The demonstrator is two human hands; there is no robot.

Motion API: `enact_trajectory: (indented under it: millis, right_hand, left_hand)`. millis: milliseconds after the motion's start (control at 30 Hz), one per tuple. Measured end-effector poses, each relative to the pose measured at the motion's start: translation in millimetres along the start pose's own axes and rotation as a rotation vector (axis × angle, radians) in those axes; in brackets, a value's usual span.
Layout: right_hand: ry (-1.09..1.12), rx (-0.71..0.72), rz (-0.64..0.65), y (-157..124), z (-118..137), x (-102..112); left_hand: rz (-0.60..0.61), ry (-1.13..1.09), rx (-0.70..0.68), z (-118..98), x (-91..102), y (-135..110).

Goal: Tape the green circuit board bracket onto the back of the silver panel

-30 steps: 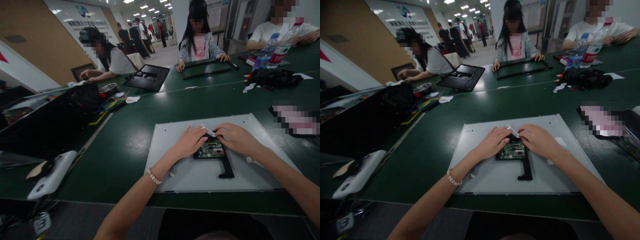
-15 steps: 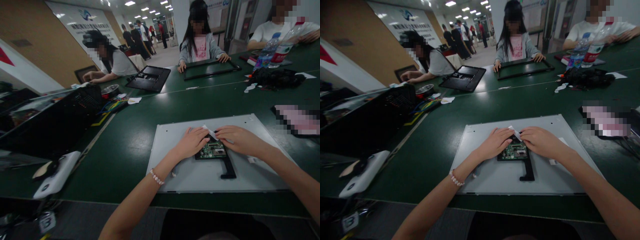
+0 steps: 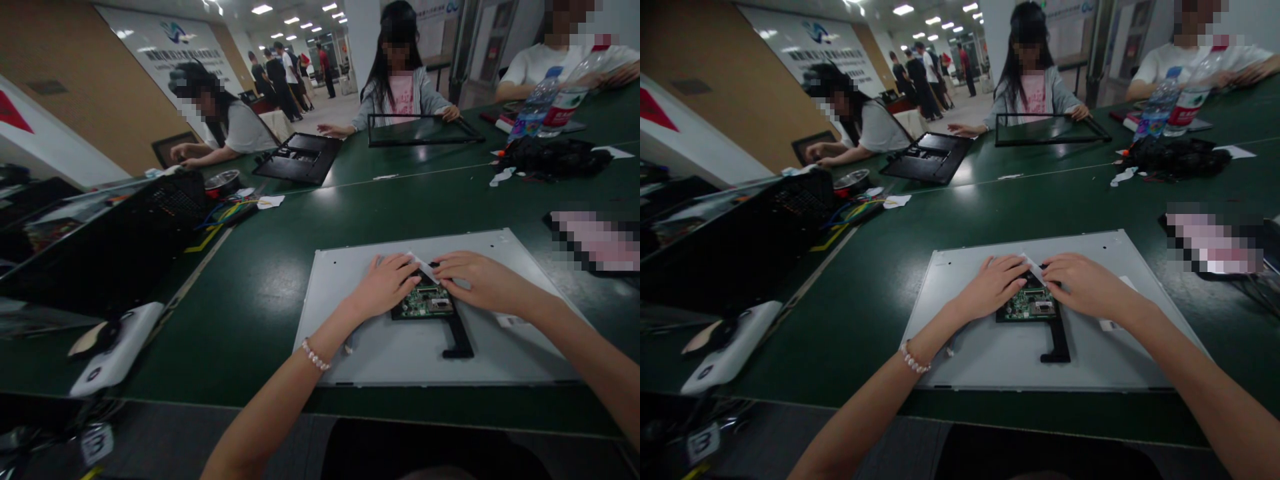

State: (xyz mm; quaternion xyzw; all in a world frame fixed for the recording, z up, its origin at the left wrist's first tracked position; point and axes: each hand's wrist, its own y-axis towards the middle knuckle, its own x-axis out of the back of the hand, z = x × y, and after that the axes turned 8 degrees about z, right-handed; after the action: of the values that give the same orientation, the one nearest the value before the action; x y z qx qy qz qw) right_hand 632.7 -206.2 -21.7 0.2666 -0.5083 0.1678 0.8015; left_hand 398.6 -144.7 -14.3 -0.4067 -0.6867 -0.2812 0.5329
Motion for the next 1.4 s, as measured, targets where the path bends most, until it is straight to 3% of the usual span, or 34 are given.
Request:
enact_trajectory:
  millis: [667, 900, 1167, 1400]
  right_hand:
    - [-0.073, -0.002, 0.050, -1, 2, 4]
    - [-0.020, -0.009, -0.065, -2, 4, 8]
    - [0.049, -0.200, -0.313, -5, 5, 25]
    - [-0.028, -0.380, -0.305, -17, -12, 35]
  left_hand:
    - [0.032, -0.018, 0.083, -4, 1.3, -1]
    - [-0.010, -0.035, 0.087, -3, 4.2, -4]
    - [-0.106, -0.031, 0.125, 9, 21.7, -10]
    - [-0.221, 0.007, 0.196, 27, 33.3, -18]
